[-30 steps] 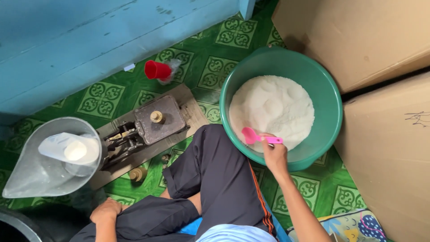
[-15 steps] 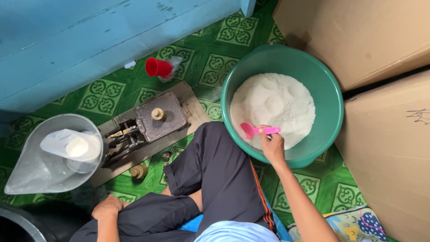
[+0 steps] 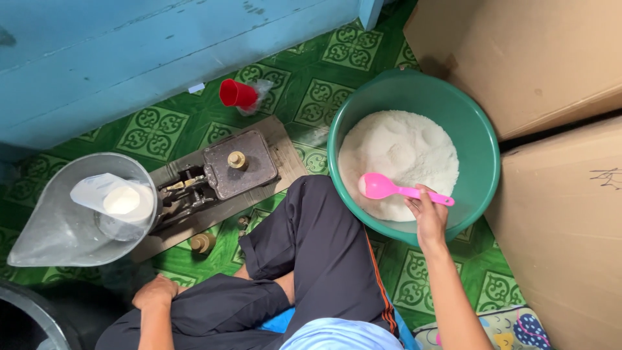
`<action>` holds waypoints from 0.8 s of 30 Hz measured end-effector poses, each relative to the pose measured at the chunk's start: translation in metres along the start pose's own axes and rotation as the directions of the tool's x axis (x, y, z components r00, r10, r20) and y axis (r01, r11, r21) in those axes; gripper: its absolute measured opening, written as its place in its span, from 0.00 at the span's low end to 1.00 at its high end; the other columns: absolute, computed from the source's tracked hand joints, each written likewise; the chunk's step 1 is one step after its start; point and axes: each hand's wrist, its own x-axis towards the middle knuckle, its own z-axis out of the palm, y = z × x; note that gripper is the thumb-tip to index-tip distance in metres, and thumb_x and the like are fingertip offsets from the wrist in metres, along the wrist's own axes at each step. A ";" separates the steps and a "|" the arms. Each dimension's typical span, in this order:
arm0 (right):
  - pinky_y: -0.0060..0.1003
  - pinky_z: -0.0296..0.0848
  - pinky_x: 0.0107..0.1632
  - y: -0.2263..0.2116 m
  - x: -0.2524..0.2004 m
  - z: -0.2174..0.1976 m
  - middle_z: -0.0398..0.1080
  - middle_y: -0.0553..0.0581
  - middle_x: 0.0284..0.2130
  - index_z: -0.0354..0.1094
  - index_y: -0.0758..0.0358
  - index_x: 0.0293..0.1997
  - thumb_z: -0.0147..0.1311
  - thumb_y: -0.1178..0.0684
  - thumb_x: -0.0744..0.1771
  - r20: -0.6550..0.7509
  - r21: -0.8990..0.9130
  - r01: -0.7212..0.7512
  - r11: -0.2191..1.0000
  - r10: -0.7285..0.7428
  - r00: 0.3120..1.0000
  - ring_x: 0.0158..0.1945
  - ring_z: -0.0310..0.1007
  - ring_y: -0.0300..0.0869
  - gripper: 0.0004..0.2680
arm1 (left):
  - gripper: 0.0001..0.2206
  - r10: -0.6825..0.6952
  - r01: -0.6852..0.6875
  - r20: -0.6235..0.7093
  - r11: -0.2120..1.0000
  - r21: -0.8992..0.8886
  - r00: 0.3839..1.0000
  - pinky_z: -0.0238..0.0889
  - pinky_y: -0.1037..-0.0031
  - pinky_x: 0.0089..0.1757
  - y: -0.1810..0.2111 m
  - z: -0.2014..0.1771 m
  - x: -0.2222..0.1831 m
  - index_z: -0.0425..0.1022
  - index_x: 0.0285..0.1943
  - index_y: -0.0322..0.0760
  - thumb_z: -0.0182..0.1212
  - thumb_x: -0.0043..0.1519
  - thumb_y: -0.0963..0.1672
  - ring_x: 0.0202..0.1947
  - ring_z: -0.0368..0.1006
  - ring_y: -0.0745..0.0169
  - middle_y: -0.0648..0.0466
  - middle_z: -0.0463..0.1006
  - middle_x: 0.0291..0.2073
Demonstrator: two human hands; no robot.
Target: Scooping white powder from a large green basin into a funnel-like container using a pink spoon.
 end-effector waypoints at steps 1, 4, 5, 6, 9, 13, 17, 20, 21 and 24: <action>0.37 0.72 0.55 0.000 0.001 -0.004 0.67 0.60 0.43 0.62 0.72 0.56 0.44 0.56 0.69 0.002 -0.003 0.002 1.000 -0.002 1.000 0.44 0.68 0.41 0.11 | 0.24 0.001 -0.001 0.002 1.000 -0.003 1.000 0.68 0.70 0.47 0.001 0.001 0.002 0.83 0.52 0.39 0.40 0.66 0.51 0.50 0.80 0.58 0.53 0.81 0.53; 0.36 0.72 0.54 -0.001 0.001 -0.012 0.67 0.62 0.42 0.62 0.69 0.55 0.43 0.56 0.70 0.012 0.188 -0.006 0.982 0.004 1.000 0.46 0.69 0.44 0.10 | 0.23 -0.003 0.003 0.010 1.000 0.000 1.000 0.68 0.70 0.46 0.000 0.006 0.008 0.84 0.52 0.40 0.40 0.66 0.51 0.49 0.80 0.59 0.54 0.82 0.52; 0.36 0.72 0.54 -0.004 0.000 -0.011 0.67 0.60 0.41 0.62 0.68 0.54 0.43 0.55 0.70 0.007 0.249 -0.006 0.968 0.004 1.000 0.45 0.69 0.43 0.10 | 0.25 -0.005 0.005 -0.005 1.000 -0.007 1.000 0.67 0.69 0.46 -0.001 0.008 0.011 0.84 0.52 0.39 0.37 0.68 0.51 0.49 0.80 0.57 0.52 0.82 0.53; 0.35 0.72 0.54 -0.007 -0.001 -0.010 0.66 0.58 0.40 0.62 0.67 0.53 0.44 0.55 0.70 0.001 0.309 -0.005 0.951 0.005 1.000 0.45 0.68 0.42 0.09 | 0.26 -0.007 0.007 -0.020 1.000 -0.013 1.000 0.67 0.67 0.46 -0.001 0.011 0.014 0.84 0.51 0.39 0.34 0.69 0.51 0.50 0.79 0.56 0.50 0.81 0.53; 0.36 0.71 0.53 -0.015 -0.003 -0.006 0.67 0.58 0.39 0.63 0.65 0.52 0.45 0.53 0.69 0.020 0.351 0.005 0.936 -0.013 1.000 0.43 0.69 0.41 0.09 | 0.24 -0.002 0.002 -0.006 1.000 -0.023 1.000 0.67 0.68 0.46 0.000 0.007 0.010 0.83 0.52 0.41 0.36 0.68 0.51 0.49 0.80 0.57 0.51 0.81 0.53; 0.35 0.72 0.53 -0.036 -0.016 0.014 0.68 0.58 0.39 0.64 0.65 0.51 0.45 0.53 0.69 0.048 0.348 0.024 0.937 -0.043 0.998 0.43 0.69 0.41 0.09 | 0.28 -0.007 0.006 -0.028 0.999 -0.049 1.000 0.67 0.66 0.46 0.000 0.011 0.013 0.84 0.49 0.36 0.32 0.70 0.50 0.48 0.80 0.55 0.48 0.82 0.52; 0.34 0.72 0.52 -0.055 -0.033 0.040 0.69 0.58 0.39 0.64 0.65 0.51 0.47 0.52 0.69 0.118 0.359 0.038 0.933 -0.086 0.989 0.43 0.70 0.41 0.09 | 0.23 0.016 -0.017 -0.025 0.999 -0.047 1.000 0.66 0.68 0.48 0.000 0.021 0.029 0.82 0.53 0.39 0.38 0.67 0.51 0.51 0.78 0.57 0.50 0.80 0.54; 0.33 0.73 0.51 -0.068 -0.048 0.064 0.70 0.58 0.39 0.65 0.65 0.51 0.47 0.52 0.69 0.169 0.351 0.046 0.935 -0.112 0.979 0.43 0.71 0.41 0.09 | 0.20 0.018 -0.019 -0.010 0.999 -0.050 1.000 0.65 0.68 0.49 0.002 0.027 0.037 0.79 0.57 0.44 0.51 0.61 0.52 0.54 0.77 0.57 0.52 0.79 0.56; 0.33 0.73 0.51 -0.071 -0.053 0.072 0.70 0.58 0.40 0.65 0.65 0.50 0.47 0.52 0.70 0.198 0.347 0.056 0.936 -0.131 0.971 0.43 0.71 0.41 0.08 | 0.21 0.026 -0.026 -0.008 0.999 -0.036 1.000 0.65 0.67 0.50 0.003 0.028 0.039 0.78 0.57 0.49 0.60 0.56 0.54 0.53 0.77 0.58 0.54 0.79 0.55; 0.39 0.78 0.56 -0.069 -0.054 0.093 0.71 0.60 0.38 0.64 0.62 0.52 0.45 0.49 0.71 0.197 0.292 0.053 0.955 -0.114 0.974 0.41 0.76 0.43 0.09 | 0.26 0.087 -0.078 0.127 0.994 -0.074 0.988 0.55 0.57 0.62 0.004 -0.044 -0.053 0.69 0.66 0.34 0.25 0.66 0.44 0.67 0.62 0.54 0.49 0.70 0.65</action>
